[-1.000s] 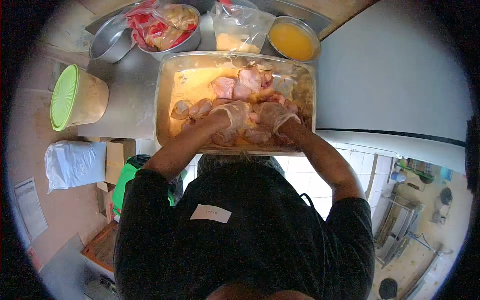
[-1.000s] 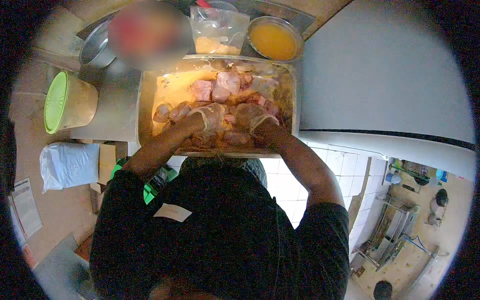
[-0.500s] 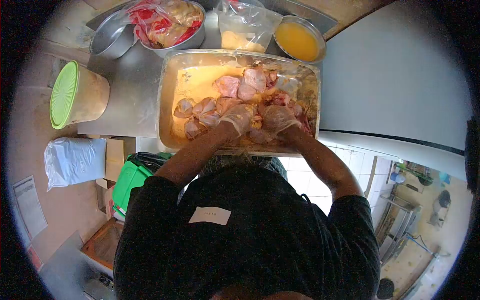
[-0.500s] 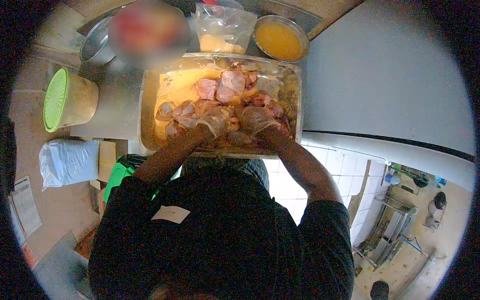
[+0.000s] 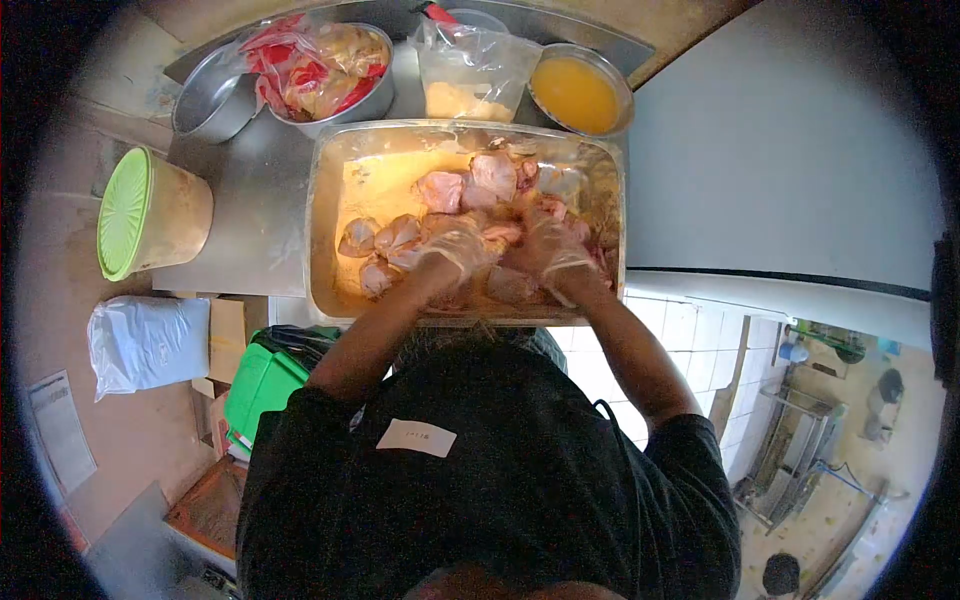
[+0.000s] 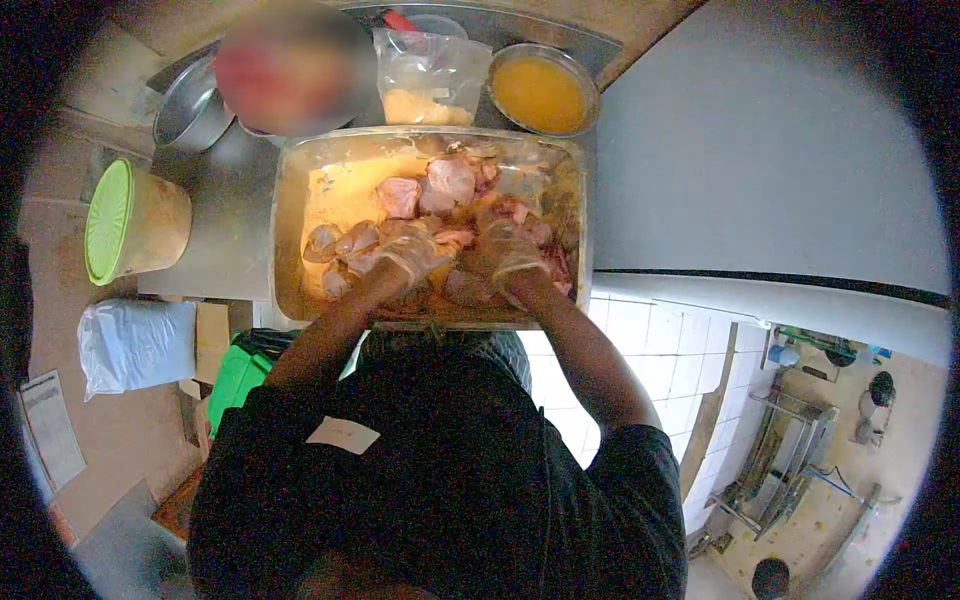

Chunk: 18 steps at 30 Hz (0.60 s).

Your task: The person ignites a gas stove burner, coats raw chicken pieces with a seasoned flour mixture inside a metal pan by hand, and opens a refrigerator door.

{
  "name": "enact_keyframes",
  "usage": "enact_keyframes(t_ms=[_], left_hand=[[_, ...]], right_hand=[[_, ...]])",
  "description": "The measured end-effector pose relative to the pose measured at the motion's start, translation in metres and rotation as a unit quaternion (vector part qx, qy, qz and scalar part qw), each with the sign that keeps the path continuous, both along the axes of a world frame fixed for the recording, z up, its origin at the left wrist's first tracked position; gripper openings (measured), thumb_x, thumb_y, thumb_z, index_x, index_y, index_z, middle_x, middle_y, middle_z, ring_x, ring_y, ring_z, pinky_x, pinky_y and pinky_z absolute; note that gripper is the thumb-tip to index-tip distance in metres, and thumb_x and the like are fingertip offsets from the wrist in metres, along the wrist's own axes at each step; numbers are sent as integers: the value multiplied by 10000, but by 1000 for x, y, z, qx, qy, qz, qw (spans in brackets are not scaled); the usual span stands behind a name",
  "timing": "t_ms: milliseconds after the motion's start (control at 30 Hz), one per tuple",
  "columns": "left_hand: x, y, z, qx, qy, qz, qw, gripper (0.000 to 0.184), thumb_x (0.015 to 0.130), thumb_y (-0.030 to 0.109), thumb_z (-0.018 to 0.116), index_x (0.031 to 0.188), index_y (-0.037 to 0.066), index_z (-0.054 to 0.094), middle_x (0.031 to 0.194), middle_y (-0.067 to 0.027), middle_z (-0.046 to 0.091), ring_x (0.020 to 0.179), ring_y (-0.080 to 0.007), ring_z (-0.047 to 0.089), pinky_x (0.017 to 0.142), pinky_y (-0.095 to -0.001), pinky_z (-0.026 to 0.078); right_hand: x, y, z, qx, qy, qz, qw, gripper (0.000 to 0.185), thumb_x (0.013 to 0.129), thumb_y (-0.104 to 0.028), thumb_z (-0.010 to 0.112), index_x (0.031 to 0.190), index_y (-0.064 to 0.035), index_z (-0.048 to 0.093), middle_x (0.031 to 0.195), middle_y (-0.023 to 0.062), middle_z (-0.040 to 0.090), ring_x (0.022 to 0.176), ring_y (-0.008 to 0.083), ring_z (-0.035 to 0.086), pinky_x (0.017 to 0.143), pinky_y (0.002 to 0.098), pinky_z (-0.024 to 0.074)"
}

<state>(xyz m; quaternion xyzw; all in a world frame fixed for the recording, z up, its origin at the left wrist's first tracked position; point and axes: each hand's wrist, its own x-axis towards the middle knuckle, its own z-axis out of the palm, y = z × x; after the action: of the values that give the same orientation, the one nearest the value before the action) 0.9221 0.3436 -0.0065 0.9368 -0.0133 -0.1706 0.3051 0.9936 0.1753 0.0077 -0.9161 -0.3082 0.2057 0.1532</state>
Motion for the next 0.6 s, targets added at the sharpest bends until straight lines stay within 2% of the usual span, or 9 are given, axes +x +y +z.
enact_keyframes(t_ms=[33,133,233,333,367,400,500,533,600], left_hand=[[2,8,40,-13,33,3,999,433,848,343,546,1209,107,589,1147,-197,608,1080,-302,577,935,-376,460],[8,31,10,58,97,50,992,497,816,349,597,1222,66,560,1130,-197,619,1047,-305,598,913,-376,468],[9,58,-8,-135,-59,189,971,489,829,369,598,1172,21,568,1041,-193,656,928,-315,642,810,-395,503],[10,66,48,-138,114,356,917,444,867,410,534,1114,46,596,988,-199,659,889,-269,660,754,-378,517],[1,69,45,-227,113,385,887,433,863,405,551,1129,66,590,1015,-225,639,968,-275,631,795,-382,507],[-5,73,40,-167,39,372,912,428,862,396,561,1130,62,587,996,-216,638,948,-271,631,786,-379,508],[-21,84,2,32,-149,293,944,371,863,330,597,1124,67,580,946,-152,633,886,-237,618,764,-357,506],[-26,86,-15,114,-188,254,942,327,865,285,614,1117,80,579,934,-106,628,863,-213,606,760,-340,500],[-29,49,33,-214,-216,396,867,295,861,235,632,1114,94,575,957,-73,621,873,-185,586,757,-319,493]], right_hand=[[6,-10,1,11,-27,5,1000,706,763,-464,659,1263,-10,452,1122,240,600,1040,355,592,902,462,449],[48,-37,-26,-30,-141,28,989,760,718,-412,737,1296,-13,445,1101,233,607,1037,331,596,877,437,477],[84,-35,-47,-70,53,61,994,861,682,-400,792,1364,-47,401,1080,177,621,1008,282,594,893,377,477],[96,-40,-77,133,400,7,907,786,703,-415,771,1321,-49,452,1110,161,619,1014,263,590,911,368,467],[94,-41,-82,167,372,9,913,744,718,-404,760,1303,-47,471,1124,156,615,1015,257,591,907,366,469],[91,-42,-85,200,341,12,919,703,732,-392,750,1285,-45,489,1139,152,611,1015,252,591,903,363,471],[68,-41,-65,82,16,80,993,585,791,-322,713,1264,-46,507,1197,132,583,1016,237,589,878,348,484],[62,-27,-15,42,94,54,993,555,813,-302,695,1268,-50,502,1222,123,570,1023,237,587,878,346,484],[51,-18,46,61,230,7,971,510,851,-277,661,1280,-62,488,1250,105,553,1031,236,581,878,348,486]])
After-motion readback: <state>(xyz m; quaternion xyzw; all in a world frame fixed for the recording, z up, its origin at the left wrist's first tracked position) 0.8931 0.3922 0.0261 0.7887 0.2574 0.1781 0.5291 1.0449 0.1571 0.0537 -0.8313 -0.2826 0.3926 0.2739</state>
